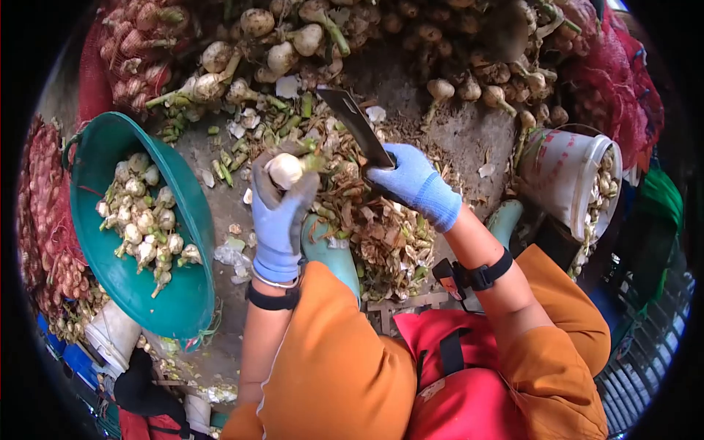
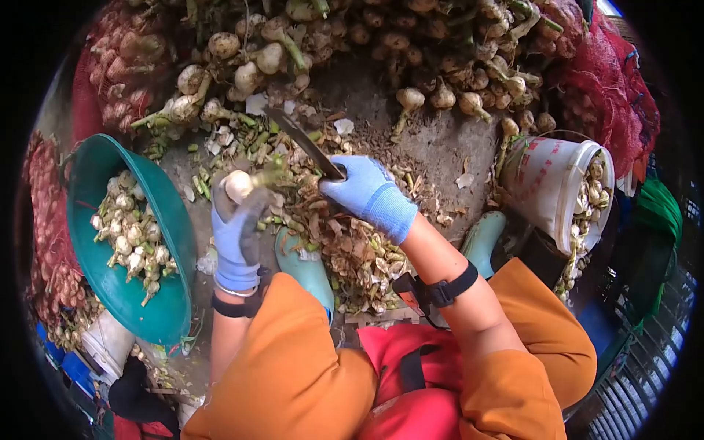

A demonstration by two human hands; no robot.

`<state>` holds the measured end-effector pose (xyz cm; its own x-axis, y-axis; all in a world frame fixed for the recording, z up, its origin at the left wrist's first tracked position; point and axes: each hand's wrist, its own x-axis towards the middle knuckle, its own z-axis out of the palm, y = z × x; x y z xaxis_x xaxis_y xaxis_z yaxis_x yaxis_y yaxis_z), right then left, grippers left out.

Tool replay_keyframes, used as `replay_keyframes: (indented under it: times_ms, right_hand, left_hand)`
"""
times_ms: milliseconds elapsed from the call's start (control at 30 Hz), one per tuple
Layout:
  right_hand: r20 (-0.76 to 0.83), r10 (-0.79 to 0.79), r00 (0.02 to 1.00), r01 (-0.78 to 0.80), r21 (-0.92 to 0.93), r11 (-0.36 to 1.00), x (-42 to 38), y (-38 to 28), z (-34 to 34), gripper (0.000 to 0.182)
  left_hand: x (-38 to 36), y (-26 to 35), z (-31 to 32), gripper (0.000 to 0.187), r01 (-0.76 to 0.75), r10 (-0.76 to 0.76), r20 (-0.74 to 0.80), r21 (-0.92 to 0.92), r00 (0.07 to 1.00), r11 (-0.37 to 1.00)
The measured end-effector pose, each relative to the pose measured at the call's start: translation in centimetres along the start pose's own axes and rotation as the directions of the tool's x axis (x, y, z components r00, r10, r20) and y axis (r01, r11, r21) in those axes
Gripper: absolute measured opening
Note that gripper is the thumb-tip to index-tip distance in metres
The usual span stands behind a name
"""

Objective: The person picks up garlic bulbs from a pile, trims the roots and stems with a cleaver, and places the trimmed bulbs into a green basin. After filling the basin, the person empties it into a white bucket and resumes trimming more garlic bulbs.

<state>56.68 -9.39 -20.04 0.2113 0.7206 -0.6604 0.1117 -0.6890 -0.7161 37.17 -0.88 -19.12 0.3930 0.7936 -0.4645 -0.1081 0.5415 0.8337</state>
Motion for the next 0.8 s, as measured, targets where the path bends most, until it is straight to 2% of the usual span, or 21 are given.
replay_keyframes:
  times_ms: [33,67,133,167,200,267,333,367,400,433,467,500,533,567,600,633,667,733,767,800]
  right_hand:
    - [-0.04,-0.065,0.997,0.065,-0.018,0.998,-0.6,-0.8,0.5,0.021]
    - [-0.146,-0.392,0.908,0.355,-0.226,0.907,-1.3,-2.0,1.0,0.021]
    - [-0.125,-0.533,0.837,0.453,-0.39,0.802,-0.5,-1.8,1.8,0.022]
    - [-0.107,-0.454,0.885,0.375,-0.417,0.828,1.2,-0.6,1.7,0.024]
    - [-0.001,-0.067,0.998,0.063,-0.346,0.936,2.5,0.7,0.2,0.023]
    - [-0.086,-0.043,0.995,0.001,-0.444,0.896,2.8,3.3,-2.8,0.037]
    - [-0.316,-0.24,0.918,0.09,-0.421,0.902,2.5,6.1,-5.4,0.04]
    - [-0.355,-0.206,0.912,0.055,-0.391,0.919,2.4,5.5,-6.1,0.039]
    - [-0.364,-0.231,0.902,0.073,-0.399,0.914,3.8,6.1,-6.5,0.039]
    - [-0.379,-0.365,0.85,0.071,-0.605,0.793,5.5,7.9,-6.5,0.038]
    - [-0.361,-0.477,0.801,0.031,-0.771,0.636,6.0,8.4,-6.4,0.036]
    - [-0.38,-0.532,0.757,-0.022,-0.828,0.56,6.8,9.0,-6.1,0.038]
    - [-0.381,-0.526,0.76,-0.027,-0.828,0.561,6.5,7.7,-5.5,0.038]
    - [-0.415,-0.389,0.823,0.036,-0.644,0.764,5.6,4.9,-5.0,0.036]
    - [-0.397,-0.233,0.888,0.06,-0.403,0.913,4.4,3.3,-3.7,0.035]
    - [-0.299,-0.363,0.882,0.226,-0.407,0.885,3.1,2.9,-1.9,0.034]
    - [-0.205,-0.507,0.837,0.402,-0.397,0.825,2.0,2.1,-0.4,0.034]
    - [0.04,-0.572,0.819,0.57,-0.171,0.804,-0.9,-0.1,1.7,0.032]
    - [0.111,-0.458,0.882,0.464,-0.034,0.885,-1.5,-0.3,1.8,0.033]
    - [0.089,-0.255,0.963,0.252,0.051,0.966,-2.1,-0.6,1.5,0.03]
  left_hand:
    - [-0.3,0.2,0.1,0.039,0.037,-0.035,0.035,-0.079,0.999,0.996]
    - [-0.4,0.4,0.4,0.036,0.07,-0.058,0.077,-0.162,0.995,0.984]
    - [-0.6,-0.6,-0.5,0.029,0.24,-0.118,0.302,-0.406,0.946,0.882]
    - [-0.9,0.6,0.1,0.029,0.244,-0.116,0.293,-0.449,0.949,0.859]
    - [-0.9,1.9,0.7,0.029,0.24,-0.107,0.283,-0.493,0.953,0.836]
    - [1.0,3.4,-5.4,0.047,0.288,0.063,0.44,-0.683,0.896,0.671]
    - [-0.4,7.5,-6.0,0.07,0.017,0.304,0.146,-0.92,0.941,0.391]
    - [-1.0,7.5,-6.6,0.07,0.025,0.29,0.15,-0.919,0.945,0.393]
    - [-0.5,7.5,-6.8,0.076,0.023,0.309,0.2,-0.87,0.93,0.492]
    - [0.0,7.2,-6.9,0.082,0.013,0.322,0.248,-0.811,0.914,0.585]
    - [1.0,5.8,-5.8,0.082,0.139,0.297,0.416,-0.75,0.86,0.647]
    - [1.3,3.7,-4.8,0.08,0.034,0.19,0.312,-0.591,0.931,0.806]
    - [1.4,2.0,-3.1,0.077,0.047,0.109,0.298,-0.472,0.948,0.88]
    - [1.7,0.2,-1.7,0.075,0.064,0.032,0.265,-0.348,0.964,0.935]
    - [2.2,-2.3,-1.4,0.068,0.133,0.024,0.383,-0.377,0.924,0.917]
    - [1.8,-3.0,-0.2,0.064,0.206,-0.146,0.294,-0.186,0.945,0.961]
    - [2.1,-6.5,-0.7,0.061,0.166,-0.055,0.329,-0.321,0.943,0.932]
    - [2.2,-7.2,0.1,0.057,0.181,-0.08,0.277,-0.359,0.958,0.915]
    - [1.7,-5.6,-0.5,0.057,0.191,-0.088,0.343,-0.281,0.935,0.94]
    - [1.5,-4.3,-0.2,0.062,0.172,-0.166,0.157,-0.025,0.974,0.985]
